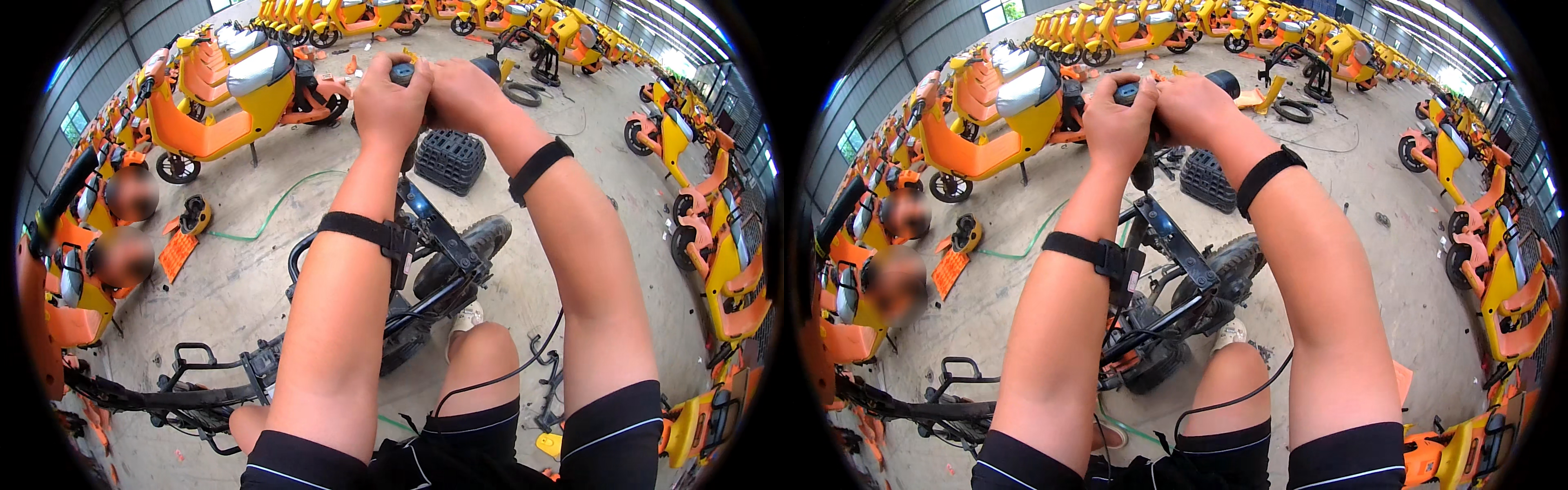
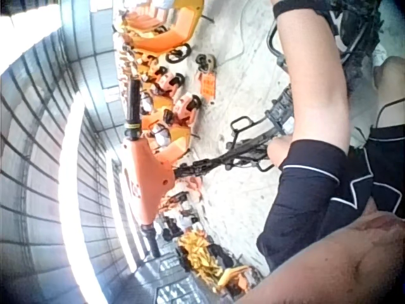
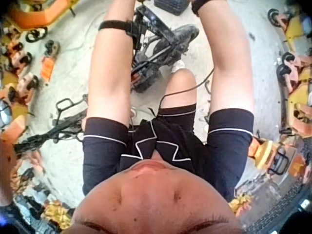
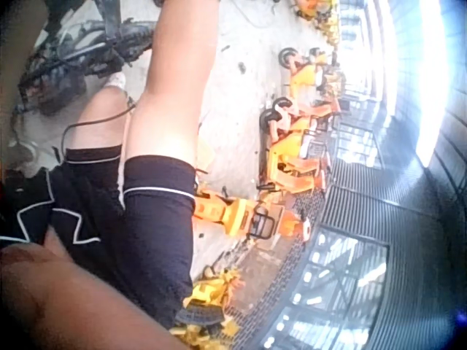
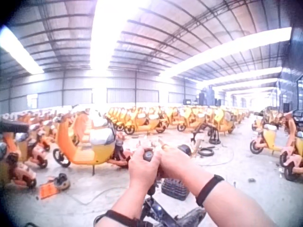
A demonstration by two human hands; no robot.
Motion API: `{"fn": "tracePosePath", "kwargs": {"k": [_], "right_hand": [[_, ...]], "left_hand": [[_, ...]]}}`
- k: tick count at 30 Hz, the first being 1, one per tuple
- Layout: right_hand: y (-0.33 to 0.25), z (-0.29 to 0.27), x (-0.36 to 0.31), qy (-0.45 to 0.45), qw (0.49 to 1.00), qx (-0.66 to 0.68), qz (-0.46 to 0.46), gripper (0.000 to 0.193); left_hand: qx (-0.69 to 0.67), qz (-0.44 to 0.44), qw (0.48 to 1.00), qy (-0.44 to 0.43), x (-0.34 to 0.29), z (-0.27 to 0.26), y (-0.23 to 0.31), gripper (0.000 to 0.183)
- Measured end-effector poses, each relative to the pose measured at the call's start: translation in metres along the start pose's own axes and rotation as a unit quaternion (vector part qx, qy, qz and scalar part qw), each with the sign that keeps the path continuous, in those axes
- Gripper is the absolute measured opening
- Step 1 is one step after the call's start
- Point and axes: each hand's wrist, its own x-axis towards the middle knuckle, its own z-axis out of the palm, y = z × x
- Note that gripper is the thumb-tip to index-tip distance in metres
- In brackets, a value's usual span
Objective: The person uses a cordless drill to screw components onto a metal scooter frame while sitting on the floor. They handle screws and then remove the battery from the drill.
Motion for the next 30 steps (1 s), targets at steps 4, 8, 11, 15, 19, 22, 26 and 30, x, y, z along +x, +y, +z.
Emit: {"fn": "tracePosePath", "kwargs": {"k": [4, 8, 11, 15, 19, 22, 26, 30], "right_hand": [[0.008, 0.009, 0.003, 0.034, 0.999, -0.006, -0.032, 0.035], [0.014, 0.013, 0.01, 0.039, 0.996, 0.013, -0.073, 0.035], [0.014, 0.014, 0.013, 0.041, 0.996, 0.023, -0.071, 0.036], [0.018, 0.019, 0.013, 0.043, 0.995, 0.027, -0.08, 0.039], [0.021, 0.02, 0.013, 0.064, 0.991, 0.043, -0.105, 0.042], [0.022, 0.016, 0.015, 0.066, 0.99, 0.037, -0.118, 0.044], [0.02, 0.014, 0.017, 0.05, 0.989, 0.035, -0.137, 0.046], [0.022, 0.016, 0.01, 0.039, 0.991, 0.041, -0.118, 0.045]], "left_hand": [[0.023, 0.043, 0.998, 0.041, 0.001, 0.006, -0.008, 0.033], [0.046, 0.051, 0.995, 0.068, 0.0, 0.007, -0.011, 0.033], [0.058, 0.057, 0.993, 0.082, -0.003, 0.007, -0.005, 0.033], [0.058, 0.071, 0.992, 0.082, -0.003, 0.008, -0.001, 0.033], [0.068, 0.068, 0.992, 0.082, -0.006, 0.009, 0.003, 0.034], [0.08, 0.064, 0.991, 0.089, -0.008, 0.009, 0.006, 0.035], [0.071, 0.073, 0.99, 0.098, -0.009, 0.007, 0.003, 0.036], [0.085, 0.077, 0.991, 0.075, -0.009, 0.01, 0.008, 0.036]]}}
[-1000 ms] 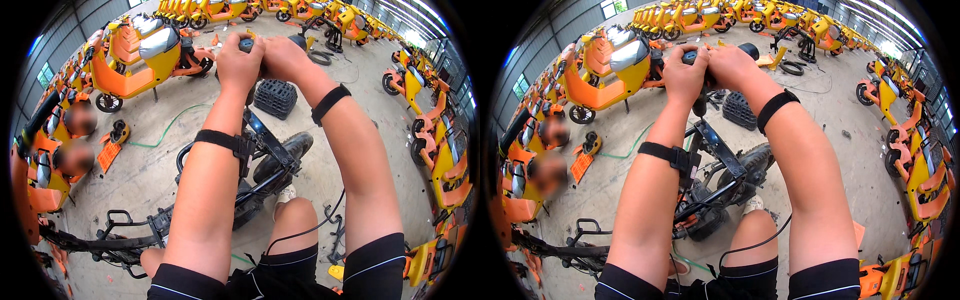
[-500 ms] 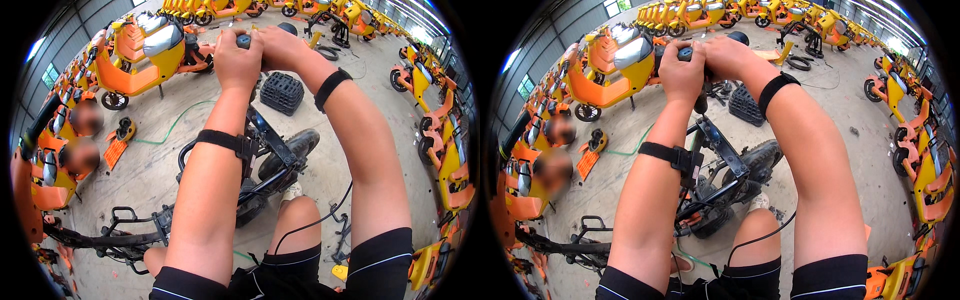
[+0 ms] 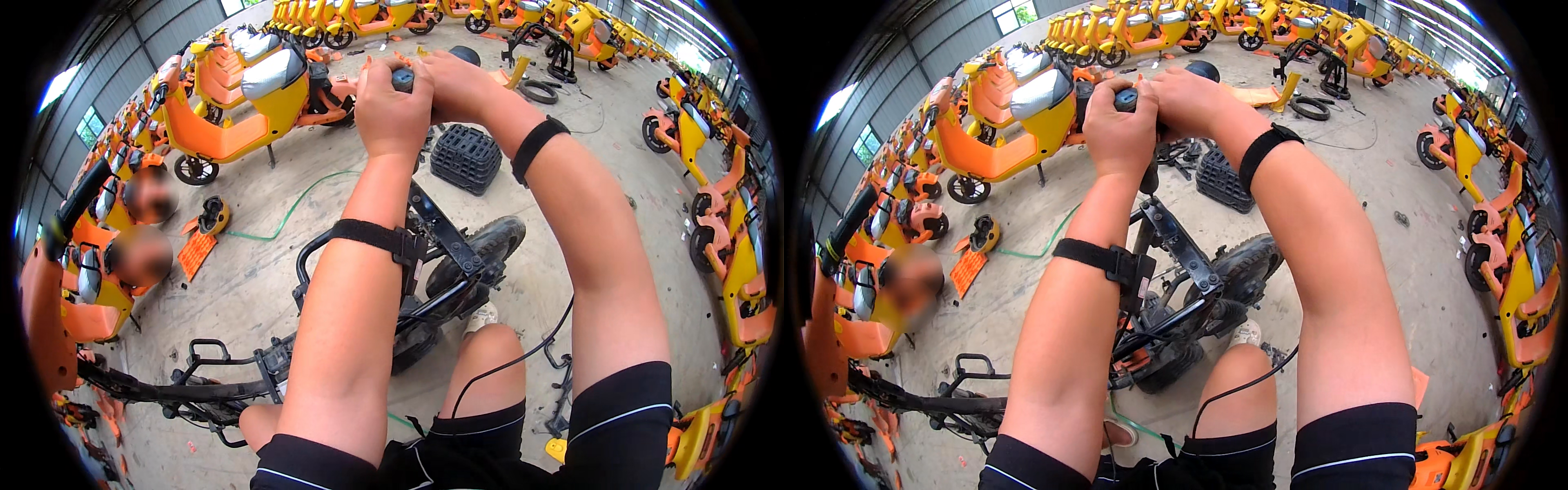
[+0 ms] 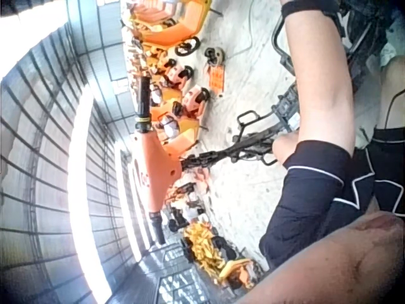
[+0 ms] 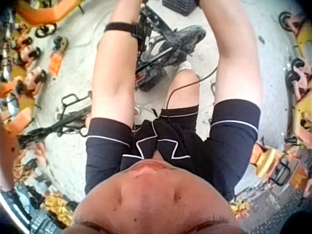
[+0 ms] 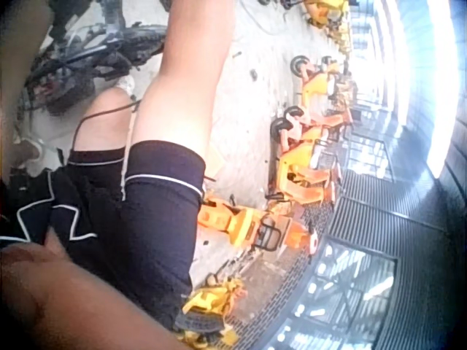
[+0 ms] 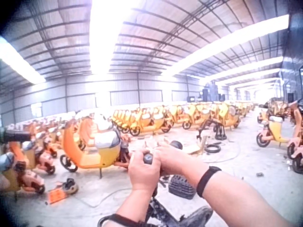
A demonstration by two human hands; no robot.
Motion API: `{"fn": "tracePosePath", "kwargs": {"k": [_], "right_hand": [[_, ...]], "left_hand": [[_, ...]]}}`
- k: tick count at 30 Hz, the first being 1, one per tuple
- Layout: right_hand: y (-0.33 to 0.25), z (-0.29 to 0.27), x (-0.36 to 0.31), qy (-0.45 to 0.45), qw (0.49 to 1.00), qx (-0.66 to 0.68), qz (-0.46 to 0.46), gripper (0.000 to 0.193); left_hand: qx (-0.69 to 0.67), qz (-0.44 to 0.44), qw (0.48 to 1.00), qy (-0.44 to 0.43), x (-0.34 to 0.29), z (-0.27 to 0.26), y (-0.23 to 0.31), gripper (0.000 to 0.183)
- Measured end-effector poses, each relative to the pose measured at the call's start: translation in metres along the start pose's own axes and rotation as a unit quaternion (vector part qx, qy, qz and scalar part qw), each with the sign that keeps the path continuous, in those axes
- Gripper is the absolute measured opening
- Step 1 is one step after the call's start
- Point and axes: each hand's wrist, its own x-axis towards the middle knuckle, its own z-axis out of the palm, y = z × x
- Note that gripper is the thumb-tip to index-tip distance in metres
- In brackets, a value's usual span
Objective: The person uses a cordless drill to screw components onto a metal scooter frame while sitting on the floor. They handle screws and then remove the battery from the drill.
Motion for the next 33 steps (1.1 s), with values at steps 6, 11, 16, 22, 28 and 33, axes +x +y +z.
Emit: {"fn": "tracePosePath", "kwargs": {"k": [6, 11, 16, 22, 28, 33], "right_hand": [[-0.001, 0.0, 0.001, 0.036, 0.999, -0.015, -0.017, 0.041], [-0.006, -0.001, 0.003, 0.017, 1.0, 0.008, 0.002, 0.037], [-0.008, -0.006, 0.006, -0.007, 1.0, -0.011, 0.025, 0.043], [-0.01, -0.005, -0.017, -0.001, 0.997, -0.046, 0.068, 0.046], [-0.036, -0.038, -0.019, -0.12, 0.98, -0.048, 0.15, 0.038], [-0.044, -0.044, -0.018, -0.101, 0.977, -0.044, 0.184, 0.036]], "left_hand": [[0.011, 0.031, 0.999, 0.03, -0.002, 0.003, -0.009, 0.035], [0.012, 0.024, 0.999, 0.029, 0.0, 0.004, -0.018, 0.035], [0.037, 0.066, 0.995, 0.066, 0.001, 0.009, -0.016, 0.033], [-0.013, -0.012, 0.999, -0.031, 0.006, 0.01, -0.014, 0.03], [-0.078, -0.038, 0.99, -0.111, 0.013, 0.007, -0.014, 0.029], [-0.126, -0.052, 0.981, -0.14, 0.019, 0.008, -0.025, 0.029]]}}
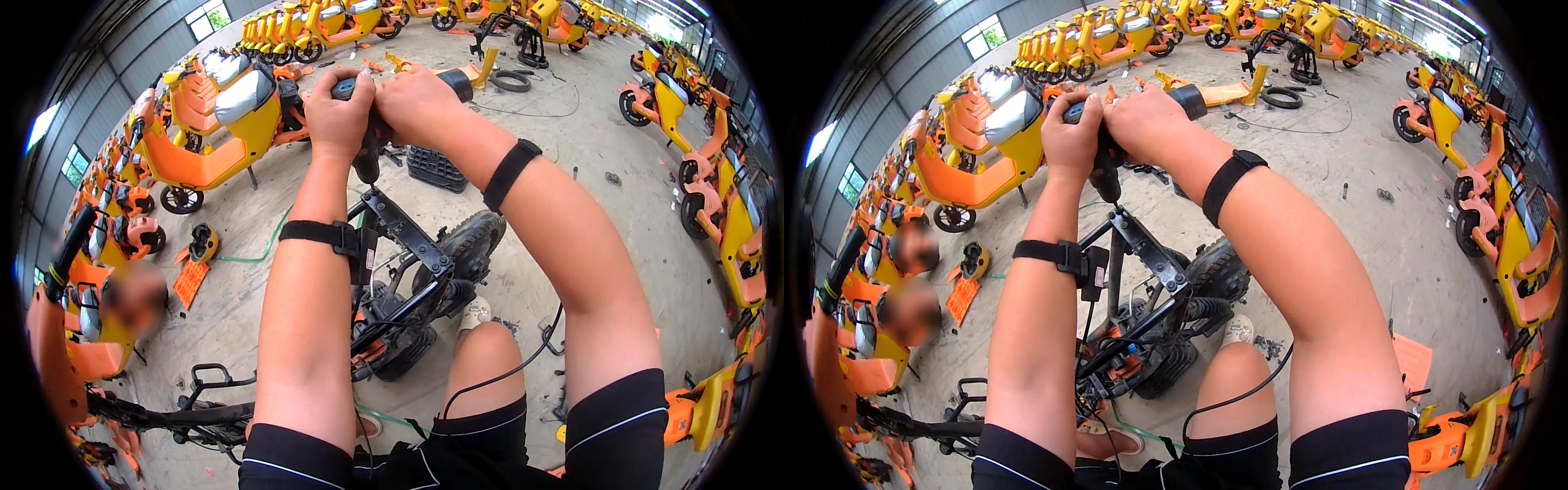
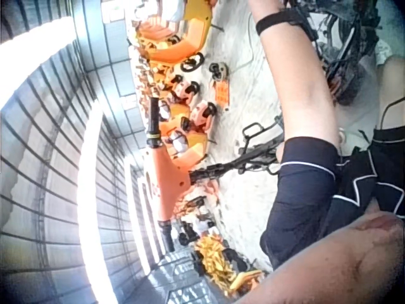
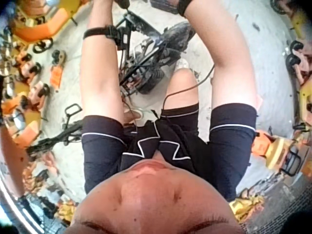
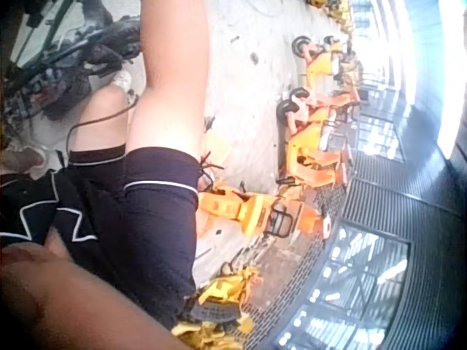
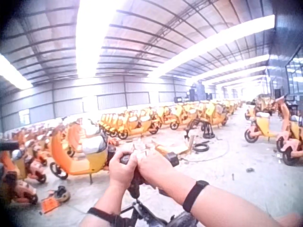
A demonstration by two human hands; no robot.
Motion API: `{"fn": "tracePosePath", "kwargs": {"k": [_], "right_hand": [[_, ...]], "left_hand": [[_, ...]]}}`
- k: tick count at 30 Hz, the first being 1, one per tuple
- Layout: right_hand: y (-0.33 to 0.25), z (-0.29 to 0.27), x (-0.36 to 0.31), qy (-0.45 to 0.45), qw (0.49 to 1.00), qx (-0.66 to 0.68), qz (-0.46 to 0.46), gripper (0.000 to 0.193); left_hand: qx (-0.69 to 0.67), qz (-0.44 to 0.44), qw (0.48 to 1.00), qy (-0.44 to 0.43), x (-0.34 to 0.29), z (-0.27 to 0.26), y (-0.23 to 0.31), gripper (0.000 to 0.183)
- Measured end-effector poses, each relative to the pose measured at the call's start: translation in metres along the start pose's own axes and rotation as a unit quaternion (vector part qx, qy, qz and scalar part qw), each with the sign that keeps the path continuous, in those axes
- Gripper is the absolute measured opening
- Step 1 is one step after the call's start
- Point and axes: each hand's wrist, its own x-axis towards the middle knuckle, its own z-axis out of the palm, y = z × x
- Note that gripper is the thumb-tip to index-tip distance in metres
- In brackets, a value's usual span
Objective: The person uses a cordless drill to screw components onto a metal scooter frame while sitting on the floor. They handle screws and then remove the battery from the drill.
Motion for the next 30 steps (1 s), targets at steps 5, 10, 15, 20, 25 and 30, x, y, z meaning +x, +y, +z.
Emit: {"fn": "tracePosePath", "kwargs": {"k": [5, 10, 15, 20, 25, 30], "right_hand": [[-0.004, -0.006, 0.003, -0.046, 0.999, -0.014, -0.004, 0.026], [-0.005, -0.004, 0.002, -0.053, 0.999, -0.014, 0.0, 0.018], [-0.009, -0.001, 0.001, -0.016, 1.0, 0.0, 0.022, 0.032], [-0.011, -0.002, 0.006, -0.026, 0.999, -0.01, 0.022, 0.032], [-0.022, 0.004, 0.01, 0.036, 0.999, -0.009, 0.033, 0.012], [-0.027, -0.014, 0.018, 0.009, 0.999, -0.036, 0.027, 0.012]], "left_hand": [[-0.014, 0.01, 1.0, 0.004, -0.001, -0.002, -0.002, 0.028], [-0.034, 0.016, 0.999, -0.008, 0.005, 0.0, -0.01, 0.033], [-0.065, 0.007, 0.998, -0.011, 0.005, -0.002, -0.011, 0.03], [-0.09, -0.039, 0.995, -0.018, 0.002, -0.007, -0.011, 0.029], [-0.057, -0.034, 0.998, -0.021, -0.005, -0.019, 0.001, 0.029], [0.014, -0.077, 0.994, -0.072, -0.012, -0.056, 0.024, 0.047]]}}
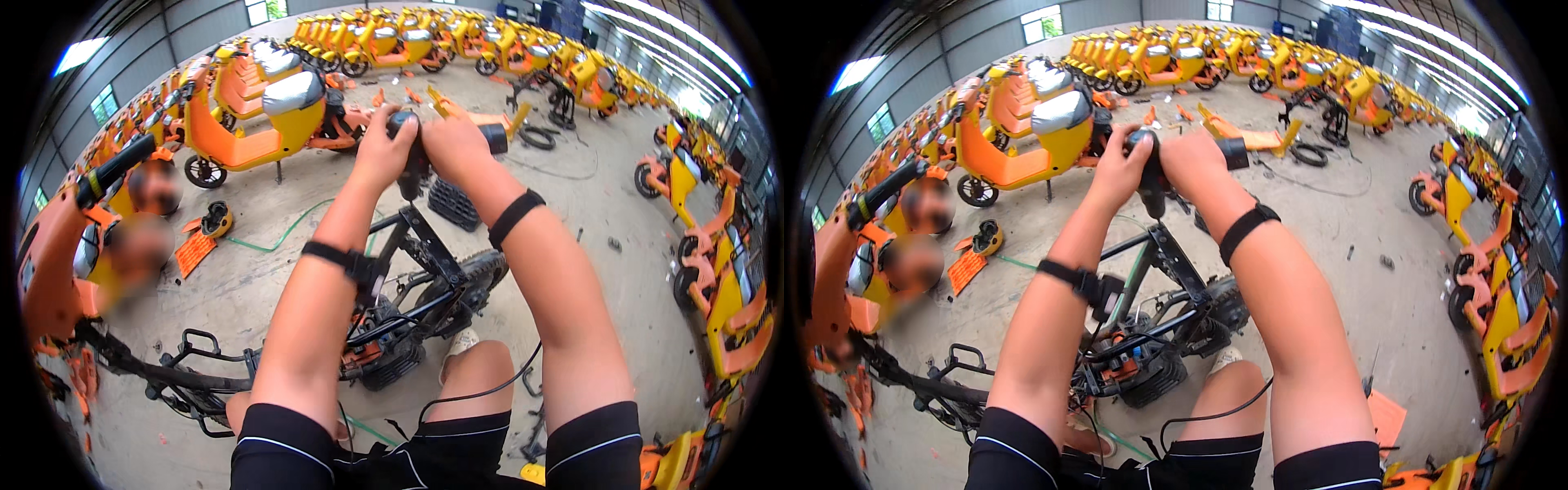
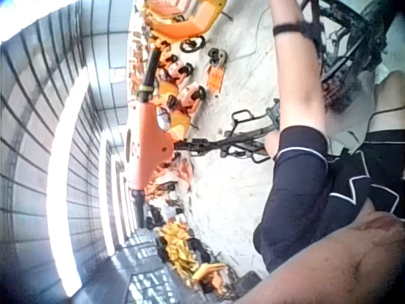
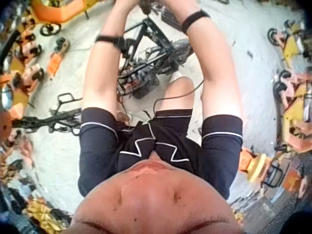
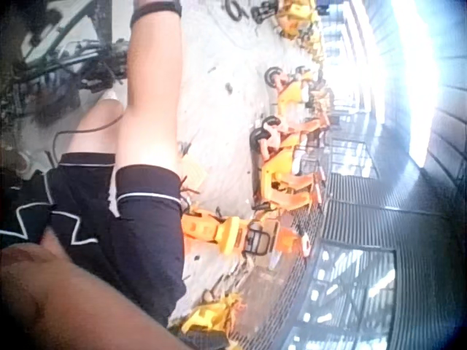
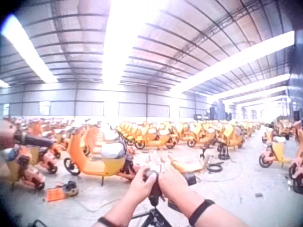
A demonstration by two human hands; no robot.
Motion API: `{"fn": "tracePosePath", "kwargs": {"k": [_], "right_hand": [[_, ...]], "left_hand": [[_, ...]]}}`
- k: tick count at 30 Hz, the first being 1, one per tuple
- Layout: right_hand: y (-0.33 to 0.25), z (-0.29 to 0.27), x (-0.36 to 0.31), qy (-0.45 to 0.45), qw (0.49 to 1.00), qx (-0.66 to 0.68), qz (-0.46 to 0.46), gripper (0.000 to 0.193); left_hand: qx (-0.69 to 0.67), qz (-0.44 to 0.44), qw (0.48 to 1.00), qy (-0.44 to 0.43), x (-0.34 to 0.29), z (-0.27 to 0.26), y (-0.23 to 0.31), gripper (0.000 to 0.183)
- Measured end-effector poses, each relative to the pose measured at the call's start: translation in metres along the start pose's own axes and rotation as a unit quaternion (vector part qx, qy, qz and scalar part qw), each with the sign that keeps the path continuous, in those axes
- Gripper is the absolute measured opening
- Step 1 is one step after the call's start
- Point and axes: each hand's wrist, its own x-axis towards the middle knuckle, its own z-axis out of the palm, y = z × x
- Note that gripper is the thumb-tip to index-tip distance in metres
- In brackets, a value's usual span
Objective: The person uses a cordless drill to screw components onto a metal scooter frame while sitting on the floor. They handle screws and then remove the battery from the drill.
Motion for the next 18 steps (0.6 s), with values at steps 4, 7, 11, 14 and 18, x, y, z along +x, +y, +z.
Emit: {"fn": "tracePosePath", "kwargs": {"k": [4, 7, 11, 14, 18], "right_hand": [[-0.003, -0.004, -0.01, -0.071, 0.995, 0.017, 0.064, 0.012], [-0.004, -0.012, -0.018, -0.072, 0.995, -0.024, 0.062, 0.017], [-0.014, -0.019, -0.023, -0.124, 0.987, -0.035, 0.095, 0.03], [-0.023, -0.026, -0.015, -0.184, 0.972, -0.055, 0.139, 0.037], [-0.039, -0.041, -0.013, -0.231, 0.956, -0.084, 0.159, 0.04]], "left_hand": [[0.006, -0.051, 0.998, 0.022, -0.093, -0.081, 0.027, 0.057], [-0.12, -0.091, 0.988, 0.015, -0.186, -0.146, 0.045, 0.045], [-0.109, -0.228, 0.963, 0.097, -0.29, -0.19, 0.018, 0.029], [-0.116, -0.28, 0.939, 0.162, -0.348, -0.196, -0.023, 0.024], [-0.113, -0.305, 0.933, 0.157, -0.401, -0.178, -0.07, 0.018]]}}
